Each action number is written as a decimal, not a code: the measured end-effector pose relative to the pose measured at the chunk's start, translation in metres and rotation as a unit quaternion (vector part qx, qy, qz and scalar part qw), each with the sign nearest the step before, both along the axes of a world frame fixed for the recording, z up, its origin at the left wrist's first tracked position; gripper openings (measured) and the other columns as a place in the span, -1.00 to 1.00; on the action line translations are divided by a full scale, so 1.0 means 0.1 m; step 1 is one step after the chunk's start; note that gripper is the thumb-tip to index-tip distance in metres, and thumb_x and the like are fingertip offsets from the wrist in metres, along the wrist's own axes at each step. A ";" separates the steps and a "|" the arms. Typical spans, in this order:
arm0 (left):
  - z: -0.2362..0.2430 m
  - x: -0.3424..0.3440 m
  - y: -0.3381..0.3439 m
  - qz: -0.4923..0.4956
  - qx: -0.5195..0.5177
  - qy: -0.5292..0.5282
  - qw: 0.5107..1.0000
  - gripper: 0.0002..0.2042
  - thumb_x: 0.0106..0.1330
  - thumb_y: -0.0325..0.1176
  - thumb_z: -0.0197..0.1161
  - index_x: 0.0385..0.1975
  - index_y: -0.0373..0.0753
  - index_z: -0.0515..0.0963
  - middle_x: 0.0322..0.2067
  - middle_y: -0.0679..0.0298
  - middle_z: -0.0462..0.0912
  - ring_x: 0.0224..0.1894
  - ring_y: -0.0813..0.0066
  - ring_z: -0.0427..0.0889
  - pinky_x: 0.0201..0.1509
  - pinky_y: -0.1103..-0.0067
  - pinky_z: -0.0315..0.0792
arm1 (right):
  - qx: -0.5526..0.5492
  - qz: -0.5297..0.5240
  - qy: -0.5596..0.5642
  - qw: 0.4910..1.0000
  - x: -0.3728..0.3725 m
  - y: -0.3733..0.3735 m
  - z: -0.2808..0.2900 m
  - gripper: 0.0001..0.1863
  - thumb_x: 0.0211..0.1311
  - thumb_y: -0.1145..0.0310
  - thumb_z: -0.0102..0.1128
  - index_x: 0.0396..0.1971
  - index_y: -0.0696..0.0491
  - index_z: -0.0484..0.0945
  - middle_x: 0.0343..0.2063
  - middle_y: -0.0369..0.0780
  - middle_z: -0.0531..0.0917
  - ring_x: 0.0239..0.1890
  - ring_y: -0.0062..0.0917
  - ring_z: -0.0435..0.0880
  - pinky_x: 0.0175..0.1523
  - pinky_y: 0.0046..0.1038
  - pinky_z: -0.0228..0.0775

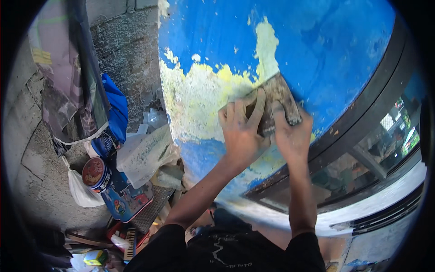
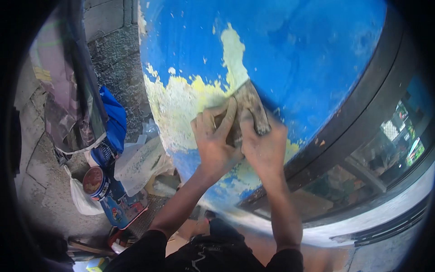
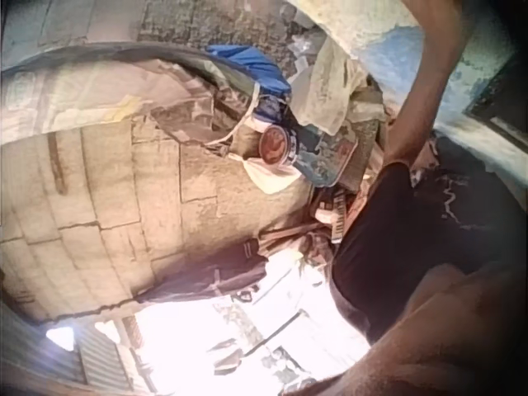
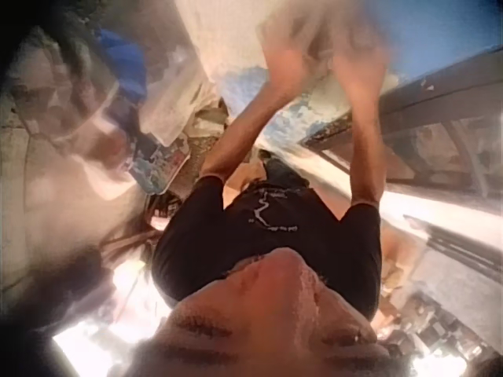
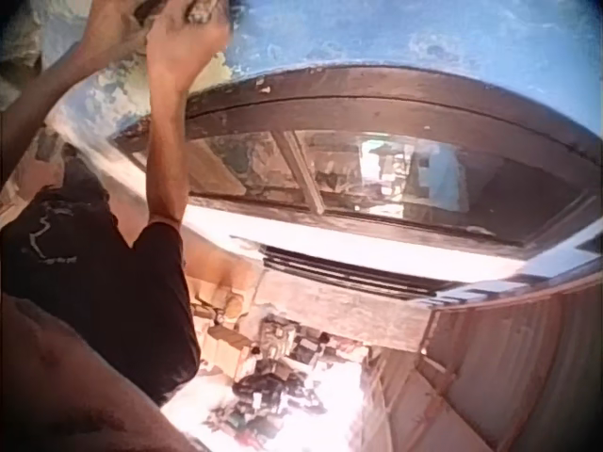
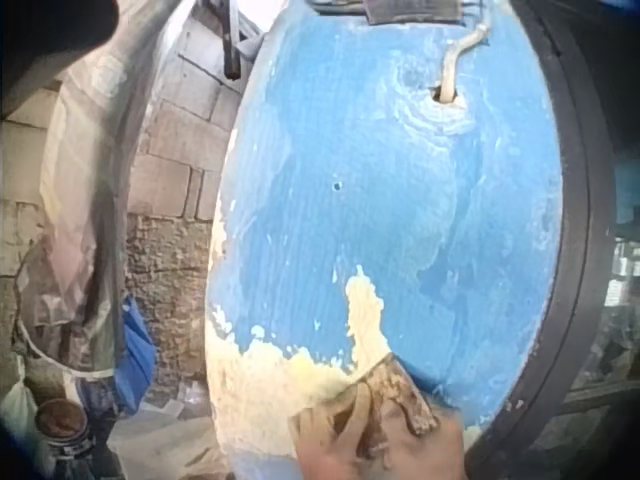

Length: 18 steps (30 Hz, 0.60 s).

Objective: The person sands the surface of a blue car part using a sanding block. They use both hands to move the block back and forth across the paint, removing layers and creating dust.

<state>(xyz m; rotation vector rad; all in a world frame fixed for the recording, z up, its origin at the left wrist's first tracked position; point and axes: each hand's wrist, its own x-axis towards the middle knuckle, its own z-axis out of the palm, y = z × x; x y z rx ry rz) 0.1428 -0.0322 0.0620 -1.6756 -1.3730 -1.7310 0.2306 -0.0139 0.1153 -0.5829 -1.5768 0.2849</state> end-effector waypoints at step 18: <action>0.07 0.17 0.13 -0.025 0.047 -0.074 0.996 -0.34 -0.20 -0.28 0.41 0.06 -0.31 0.52 -0.17 0.17 0.44 -0.16 0.26 0.37 -0.09 0.40 0.18 | -0.036 -0.068 -0.085 0.993 0.12 -0.03 0.17 -0.76 0.12 0.43 0.13 -0.25 0.26 0.57 -0.42 -0.02 0.67 -0.37 -0.45 0.68 -0.25 -0.42 0.47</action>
